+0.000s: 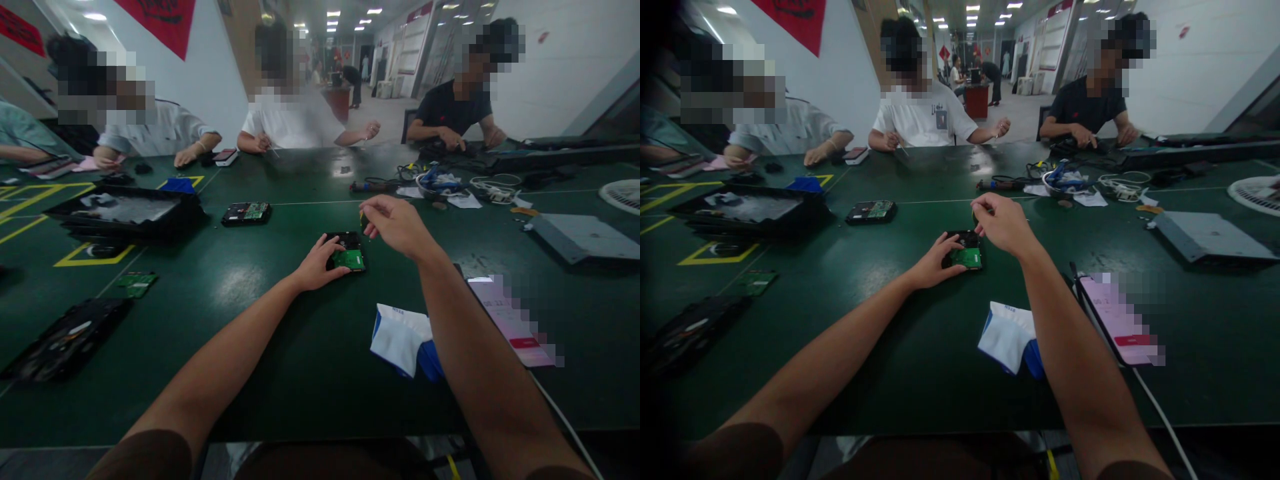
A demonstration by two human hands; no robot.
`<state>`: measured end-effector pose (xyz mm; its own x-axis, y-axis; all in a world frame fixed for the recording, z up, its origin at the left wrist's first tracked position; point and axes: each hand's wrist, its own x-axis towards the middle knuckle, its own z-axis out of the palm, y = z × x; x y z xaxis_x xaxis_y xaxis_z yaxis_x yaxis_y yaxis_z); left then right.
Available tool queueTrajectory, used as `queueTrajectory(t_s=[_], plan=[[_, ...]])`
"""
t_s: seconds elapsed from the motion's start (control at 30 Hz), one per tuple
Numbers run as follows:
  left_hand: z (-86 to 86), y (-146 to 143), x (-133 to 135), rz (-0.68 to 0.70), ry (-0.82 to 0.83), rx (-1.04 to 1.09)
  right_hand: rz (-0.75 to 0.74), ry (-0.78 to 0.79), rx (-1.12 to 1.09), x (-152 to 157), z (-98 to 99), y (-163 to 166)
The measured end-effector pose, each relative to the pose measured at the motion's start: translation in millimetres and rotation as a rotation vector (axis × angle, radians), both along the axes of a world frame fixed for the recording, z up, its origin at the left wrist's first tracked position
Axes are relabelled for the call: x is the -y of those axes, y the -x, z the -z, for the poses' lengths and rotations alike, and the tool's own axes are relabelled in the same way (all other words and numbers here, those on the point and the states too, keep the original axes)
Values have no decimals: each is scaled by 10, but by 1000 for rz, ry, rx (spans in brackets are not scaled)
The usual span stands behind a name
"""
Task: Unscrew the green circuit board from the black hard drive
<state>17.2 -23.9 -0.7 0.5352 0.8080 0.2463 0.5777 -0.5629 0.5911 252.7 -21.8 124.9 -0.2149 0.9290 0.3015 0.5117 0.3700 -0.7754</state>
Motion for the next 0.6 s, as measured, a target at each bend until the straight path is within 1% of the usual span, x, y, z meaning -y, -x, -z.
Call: queueTrajectory(t_s=[0.07, 0.17, 0.27, 0.33, 0.5, 0.6], plan=[[7, -1, -5, 7, -11, -2, 29, -38, 40, -2, -8, -1], [6, -1, -9, 9, -7, -3, 125, -107, 113, 11, -33, -2], [-4, 5, -7, 13, -1, -7, 196, -103, 125, 33, -49, 2], [-6, 10, -5, 9, 8, -15, 173, -86, 104, 44, -46, 5], [20, 17, -16, -8, 24, -23, 45, -35, 12, 30, -9, 10], [35, 18, -25, -9, 20, -16, 37, -36, 16, 20, -10, 6]])
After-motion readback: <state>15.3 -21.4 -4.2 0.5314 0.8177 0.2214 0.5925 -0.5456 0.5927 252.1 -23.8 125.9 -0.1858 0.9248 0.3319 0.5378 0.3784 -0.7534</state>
